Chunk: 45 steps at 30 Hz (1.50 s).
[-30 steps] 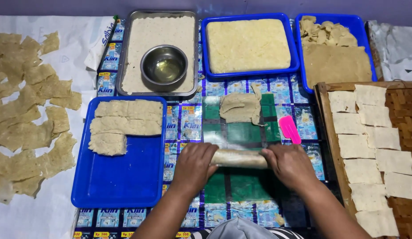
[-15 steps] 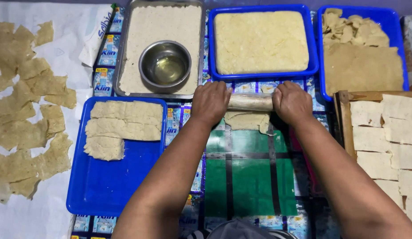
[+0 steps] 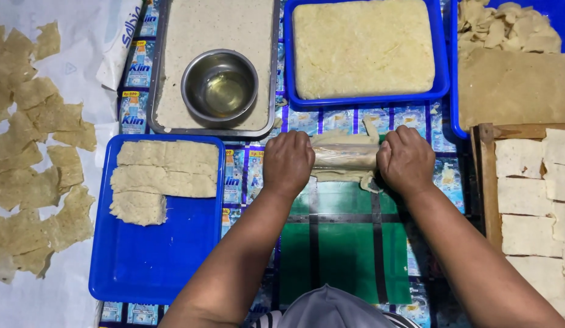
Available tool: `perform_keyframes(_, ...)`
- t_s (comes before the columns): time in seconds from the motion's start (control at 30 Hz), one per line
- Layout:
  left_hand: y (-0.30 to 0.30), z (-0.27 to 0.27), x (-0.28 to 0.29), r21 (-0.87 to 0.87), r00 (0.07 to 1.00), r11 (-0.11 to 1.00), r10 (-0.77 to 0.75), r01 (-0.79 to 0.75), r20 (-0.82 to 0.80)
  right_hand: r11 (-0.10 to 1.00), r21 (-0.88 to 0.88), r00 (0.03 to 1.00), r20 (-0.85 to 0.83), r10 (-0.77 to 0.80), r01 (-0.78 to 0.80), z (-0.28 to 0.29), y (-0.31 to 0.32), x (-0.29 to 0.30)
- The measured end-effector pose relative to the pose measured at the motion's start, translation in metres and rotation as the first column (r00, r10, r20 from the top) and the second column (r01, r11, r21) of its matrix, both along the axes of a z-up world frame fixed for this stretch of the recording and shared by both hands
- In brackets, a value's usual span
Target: Flatten dough using a rolling pin and cut it into rectangular sheets using a small spatula.
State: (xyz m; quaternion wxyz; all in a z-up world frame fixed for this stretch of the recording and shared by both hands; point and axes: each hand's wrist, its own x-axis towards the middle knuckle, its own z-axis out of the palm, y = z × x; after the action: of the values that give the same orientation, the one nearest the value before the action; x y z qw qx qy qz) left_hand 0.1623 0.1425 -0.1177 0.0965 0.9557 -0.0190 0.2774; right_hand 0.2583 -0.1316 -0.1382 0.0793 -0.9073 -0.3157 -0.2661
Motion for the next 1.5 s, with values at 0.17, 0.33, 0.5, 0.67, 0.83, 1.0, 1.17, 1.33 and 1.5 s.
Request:
perform_keyframes(0.17, -0.004, -0.005, -0.012, -0.022, 1.000, 1.000, -0.007, 0.007, 0.000, 1.000, -0.007, 1.000, -0.007, 0.006, -0.006, 0.002, -0.002, -0.011)
perform_keyframes(0.33, -0.005, -0.010, -0.022, -0.021, 1.000, 1.000, -0.010, 0.010, 0.024, 1.000, -0.009, 1.000, 0.012, 0.022, -0.022, -0.002, -0.004, -0.020)
perform_keyframes(0.5, -0.007, -0.011, -0.036, -0.037, 1.000, 0.999, -0.011, 0.012, 0.028, 1.000, -0.005, 1.000, 0.013, 0.021, -0.021, -0.011, -0.010, -0.034)
perform_keyframes(0.67, -0.013, -0.016, -0.044, -0.014, 1.000, 1.000, -0.008, 0.009, 0.016, 0.999, -0.042, 0.998, -0.069, 0.013, -0.015, -0.009, -0.019, -0.046)
perform_keyframes(0.83, -0.005, -0.001, -0.010, -0.002, 1.000, 1.000, -0.018, 0.018, 0.008, 0.990, -0.077, 0.941, -0.311, -0.136, 0.118, 0.016, -0.008, -0.014)
perform_keyframes(1.0, -0.016, 0.023, -0.018, -0.068, 0.998, 0.997, 0.034, -0.037, -0.051, 0.988, 0.006, 0.776, -0.620, -0.117, 0.155, 0.079, 0.029, -0.041)
perform_keyframes(1.17, -0.024, 0.013, -0.037, -0.088, 0.970, 0.992, 0.065, -0.087, -0.233, 0.982, -0.138, 0.741, -0.644, -0.189, 0.130, 0.051, 0.015, -0.052)
perform_keyframes(1.33, -0.036, 0.039, -0.077, -0.091, 0.932, 0.990, 0.070, -0.109, -0.355, 0.989, -0.114, 0.854, -0.502, -0.139, 0.094, 0.039, 0.003, -0.084)
perform_keyframes(1.5, -0.044, 0.046, -0.121, -0.097, 0.871, 0.993, 0.015, -0.072, -0.491, 0.999, -0.027, 0.951, -0.308, -0.026, 0.019, 0.027, -0.014, -0.128)
